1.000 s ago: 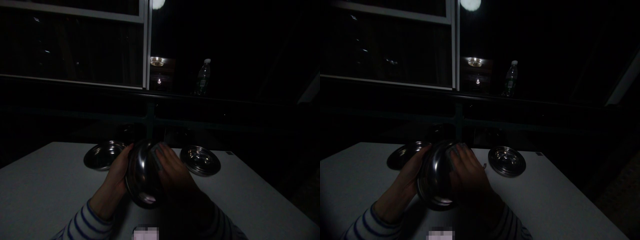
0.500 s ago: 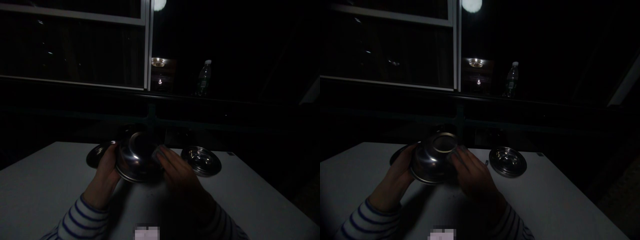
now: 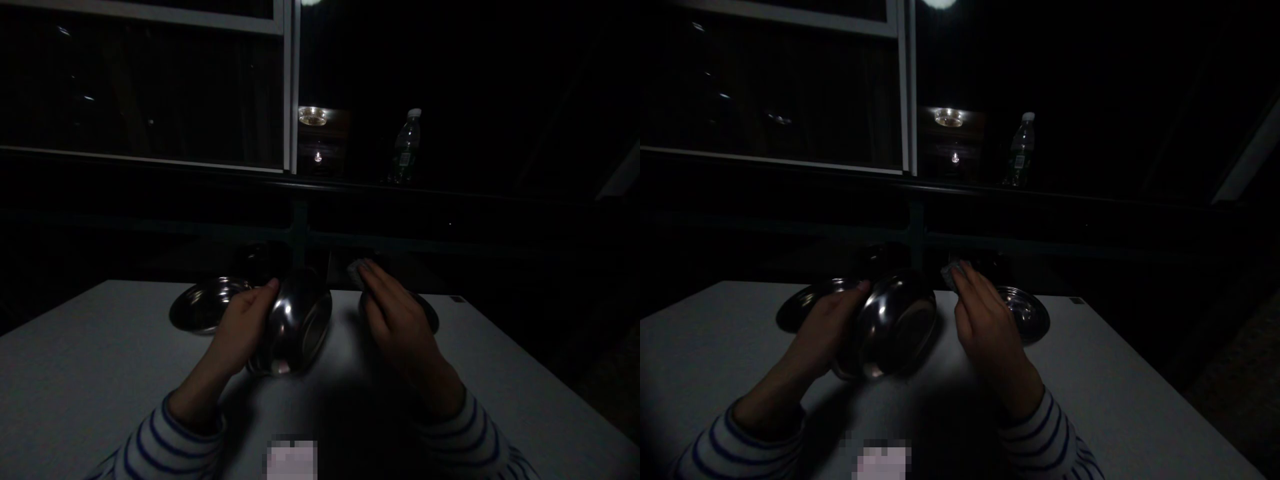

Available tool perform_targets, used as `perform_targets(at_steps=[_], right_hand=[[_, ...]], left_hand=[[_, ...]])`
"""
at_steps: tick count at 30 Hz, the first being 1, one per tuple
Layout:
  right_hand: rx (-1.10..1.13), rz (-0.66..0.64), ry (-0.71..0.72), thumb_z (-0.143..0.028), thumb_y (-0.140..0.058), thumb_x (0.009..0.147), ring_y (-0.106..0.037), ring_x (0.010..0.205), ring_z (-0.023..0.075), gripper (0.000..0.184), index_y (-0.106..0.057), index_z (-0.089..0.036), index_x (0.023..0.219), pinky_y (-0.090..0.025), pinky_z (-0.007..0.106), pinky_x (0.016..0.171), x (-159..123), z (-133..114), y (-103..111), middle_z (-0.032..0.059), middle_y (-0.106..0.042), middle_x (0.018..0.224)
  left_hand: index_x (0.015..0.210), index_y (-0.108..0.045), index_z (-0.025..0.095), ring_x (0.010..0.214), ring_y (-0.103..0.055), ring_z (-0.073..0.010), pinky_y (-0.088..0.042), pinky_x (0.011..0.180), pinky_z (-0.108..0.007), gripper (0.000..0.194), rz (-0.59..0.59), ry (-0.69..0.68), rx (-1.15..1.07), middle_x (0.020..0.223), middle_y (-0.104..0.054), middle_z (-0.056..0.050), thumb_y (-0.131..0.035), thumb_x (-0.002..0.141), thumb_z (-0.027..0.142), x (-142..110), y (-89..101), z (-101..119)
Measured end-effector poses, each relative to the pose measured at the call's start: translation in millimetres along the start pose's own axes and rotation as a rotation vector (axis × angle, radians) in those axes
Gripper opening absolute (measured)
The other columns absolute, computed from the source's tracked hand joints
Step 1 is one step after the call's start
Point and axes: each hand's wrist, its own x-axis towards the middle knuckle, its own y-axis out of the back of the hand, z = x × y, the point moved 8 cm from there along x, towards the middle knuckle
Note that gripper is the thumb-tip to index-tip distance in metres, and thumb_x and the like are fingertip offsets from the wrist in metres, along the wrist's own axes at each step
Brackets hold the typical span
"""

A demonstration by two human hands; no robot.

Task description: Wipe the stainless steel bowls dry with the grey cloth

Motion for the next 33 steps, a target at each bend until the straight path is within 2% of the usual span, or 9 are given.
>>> perform_targets(at_steps=[4,12,18,22,28,33], right_hand=[[-0.008,-0.008,0.002,-0.008,-0.038,0.085,-0.046,0.124,0.0211,0.043,-0.049,-0.006,0.127,-0.042,0.039,0.102,0,0,-1,0.0166,-0.05,0.131],[-0.009,-0.006,0.006,-0.007,-0.039,0.084,-0.046,0.123,0.0218,0.043,-0.05,-0.003,0.126,-0.042,0.038,0.103,1,-1,2,0.0185,-0.051,0.13],[-0.033,-0.023,-0.007,-0.008,-0.039,0.085,-0.045,0.124,0.0213,0.043,-0.05,-0.003,0.125,-0.041,0.037,0.104,1,1,1,0.0177,-0.05,0.131],[-0.047,-0.023,-0.015,-0.009,-0.038,0.085,-0.044,0.125,0.0194,0.043,-0.049,-0.007,0.127,-0.04,0.037,0.104,0,2,1,0.0148,-0.05,0.131],[0.034,-0.068,-0.089,-0.011,-0.036,0.085,-0.045,0.125,0.0209,0.045,-0.048,-0.013,0.129,-0.041,0.042,0.103,0,9,-3,0.0124,-0.051,0.132],[0.164,-0.101,-0.195,-0.013,-0.038,0.086,-0.046,0.123,0.0193,0.042,-0.052,-0.015,0.126,-0.041,0.039,0.103,-1,19,-8,0.0093,-0.052,0.131]], left_hand=[[0.055,-0.058,0.016,0.046,-0.048,-0.0105,-0.033,0.044,-0.02,0.041,-0.109,-0.175,0.239,0.048,-0.054,0.002,-0.049,0.077,0.049,-3,-16.8,1],[0.06,-0.058,0.016,0.053,-0.051,-0.0129,-0.036,0.049,-0.022,0.044,-0.192,-0.139,0.271,0.054,-0.056,0.001,-0.044,0.08,0.053,0,-32.7,-18],[0.055,-0.051,0.017,0.05,-0.044,-0.0117,-0.031,0.048,-0.023,0.044,-0.199,-0.27,0.448,0.05,-0.048,0.003,-0.04,0.083,0.05,-4,-38.5,-16],[0.054,-0.049,0.019,0.045,-0.041,-0.0108,-0.027,0.047,-0.024,0.041,-0.287,-0.344,0.586,0.046,-0.043,0.004,-0.039,0.085,0.043,-13,-52.7,-20],[0.065,-0.062,0.019,0.048,-0.049,-0.0125,-0.03,0.049,-0.024,0.046,-0.483,-0.394,0.73,0.054,-0.057,-0.001,-0.032,0.089,0.044,-28,-72.3,-25],[0.079,-0.07,0.02,0.061,-0.06,-0.0176,-0.036,0.056,-0.027,0.037,-0.596,-0.534,0.971,0.072,-0.07,-0.008,-0.038,0.088,0.038,-38,-88.4,-33]])
